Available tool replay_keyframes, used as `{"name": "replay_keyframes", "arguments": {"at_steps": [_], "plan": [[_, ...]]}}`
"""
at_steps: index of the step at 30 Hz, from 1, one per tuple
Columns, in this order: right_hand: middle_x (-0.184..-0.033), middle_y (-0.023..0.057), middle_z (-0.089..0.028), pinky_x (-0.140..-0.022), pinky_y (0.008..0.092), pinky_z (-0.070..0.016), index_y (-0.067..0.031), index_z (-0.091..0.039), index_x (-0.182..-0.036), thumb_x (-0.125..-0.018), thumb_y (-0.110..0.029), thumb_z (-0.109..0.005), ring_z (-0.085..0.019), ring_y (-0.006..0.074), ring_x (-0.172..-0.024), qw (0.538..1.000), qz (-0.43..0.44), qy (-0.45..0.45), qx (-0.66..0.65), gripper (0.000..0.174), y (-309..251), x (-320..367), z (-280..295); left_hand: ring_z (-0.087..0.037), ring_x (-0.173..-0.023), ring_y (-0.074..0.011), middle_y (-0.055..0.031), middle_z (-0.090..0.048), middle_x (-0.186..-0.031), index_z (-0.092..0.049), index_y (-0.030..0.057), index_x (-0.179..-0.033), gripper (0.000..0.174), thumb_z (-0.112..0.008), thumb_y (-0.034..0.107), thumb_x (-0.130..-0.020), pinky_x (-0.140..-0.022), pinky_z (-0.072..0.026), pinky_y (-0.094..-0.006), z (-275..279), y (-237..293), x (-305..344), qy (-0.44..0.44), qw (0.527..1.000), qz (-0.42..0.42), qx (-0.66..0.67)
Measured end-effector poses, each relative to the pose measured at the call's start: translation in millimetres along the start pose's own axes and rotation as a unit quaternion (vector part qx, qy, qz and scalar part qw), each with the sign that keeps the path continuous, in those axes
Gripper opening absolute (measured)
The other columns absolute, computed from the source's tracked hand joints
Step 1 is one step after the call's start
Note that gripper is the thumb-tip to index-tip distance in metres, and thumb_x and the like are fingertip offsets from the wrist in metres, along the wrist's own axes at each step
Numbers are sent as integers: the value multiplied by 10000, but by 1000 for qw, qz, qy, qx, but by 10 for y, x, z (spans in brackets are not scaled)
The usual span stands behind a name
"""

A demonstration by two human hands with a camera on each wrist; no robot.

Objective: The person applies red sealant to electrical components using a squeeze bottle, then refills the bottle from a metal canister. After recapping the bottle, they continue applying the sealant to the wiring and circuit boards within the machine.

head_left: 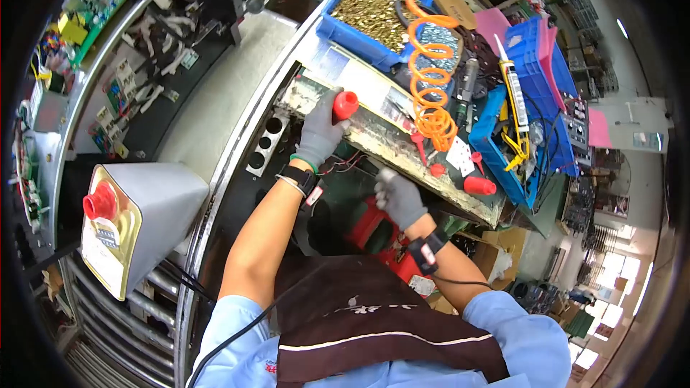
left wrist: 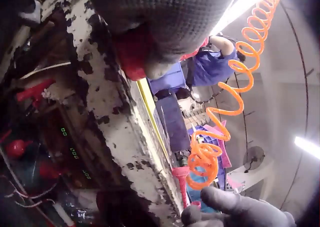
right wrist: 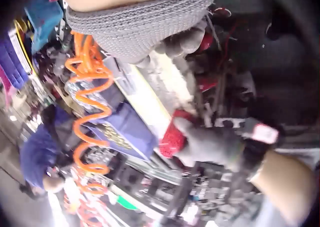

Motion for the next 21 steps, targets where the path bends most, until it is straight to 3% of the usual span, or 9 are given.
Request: {"name": "replay_keyframes", "arguments": {"at_steps": [3, 5, 6, 9, 10, 13, 16, 18, 21], "plan": [[-740, 42, -591, -462, 270, -424, -59, -587, -1003, -851, -278, -639, -521, 119, -533, 989, -57, -54, 127, 271, 414, -342, -272, -605, -1025, -249, -142, -609, -1124, -444, 36, -1312, 623, -704, 62, -747, -894, -470, -333, 418, 219, 239, 72, 995, -60, -31], [-757, 44, -591, -483, 263, -437, -50, -574, -1076, -829, -243, -661, -523, 109, -542, 960, 21, -20, 279, 325, 544, -1062, -264, -603, -1006, -279, -151, -610, -1113, -495, 17, -1239, 502, -678, 64, -774, -880, -471, -352, 730, 140, 598, 164, 983, -66, -43], [-859, 102, -644, -607, 338, -505, -33, -551, -1159, -813, -263, -673, -612, 218, -671, 933, 62, 16, 355, 434, 568, -1422, -244, -603, -984, -320, -162, -611, -1099, -536, 16, -1182, 419, -662, 69, -785, -863, -475, -375, 836, 10, 841, 202, 978, -42, -37], [-1196, 225, -569, -964, 442, -410, -20, -507, -1224, -745, -386, -705, -522, 395, -1133, 775, 252, 143, 562, 634, 613, -2515, -188, -632, -884, -305, -144, -652, -956, -613, 25, -1001, 199, -637, 59, -806, -801, -497, -365, 776, -552, 1573, 148, 984, 86, -40], [-1084, 210, -634, -907, 445, -450, -25, -549, -1149, -735, -396, -711, -585, 382, -1048, 703, 290, 198, 618, 579, 537, -2582, -323, -639, -864, -299, -139, -659, -926, -629, 30, -949, 149, -638, 60, -803, -788, -502, -363, 679, -758, 1815, 114, 983, 140, -40], [-1090, 240, -615, -883, 490, -454, -59, -601, -1078, -733, -513, -645, -570, 409, -1045, 667, 272, 226, 656, 572, 595, -2985, -437, -651, -811, -271, -120, -664, -884, -644, 50, -933, 144, -650, 75, -792, -736, -513, -354, 385, -1126, 2331, 63, 980, 188, -31], [-988, 223, -646, -764, 473, -488, -70, -646, -988, -752, -452, -654, -609, 397, -962, 711, 180, 166, 659, 449, 666, -3224, -352, -660, -749, -245, -110, -664, -850, -645, 55, -939, 156, -656, 87, -786, -686, -519, -332, 221, -1296, 2530, 61, 973, 221, -3], [-899, 180, -671, -705, 451, -496, -71, -629, -961, -750, -382, -694, -646, 366, -856, 699, 229, 143, 662, 382, 698, -3069, -314, -661, -750, -244, -110, -663, -851, -638, 52, -949, 166, -656, 86, -788, -682, -518, -329, 136, -1333, 2501, 39, 970, 241, 11], [-777, 140, -646, -674, 408, -485, -74, -583, -912, -708, -352, -759, -636, 316, -748, 783, 364, 39, 503, 388, 510, -2311, -335, -615, -794, -243, -113, -625, -876, -609, 44, -1013, 270, -678, 84, -755, -704, -491, -338, 183, -1114, 2210, 74, 984, 144, -69]]}}
Point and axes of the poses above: each hand's wrist, its own x-axis away from the middle knuckle, its own z-axis out of the back of the hand, y = z × x, the point moved 9 cm from there along -x, towards the middle knuckle
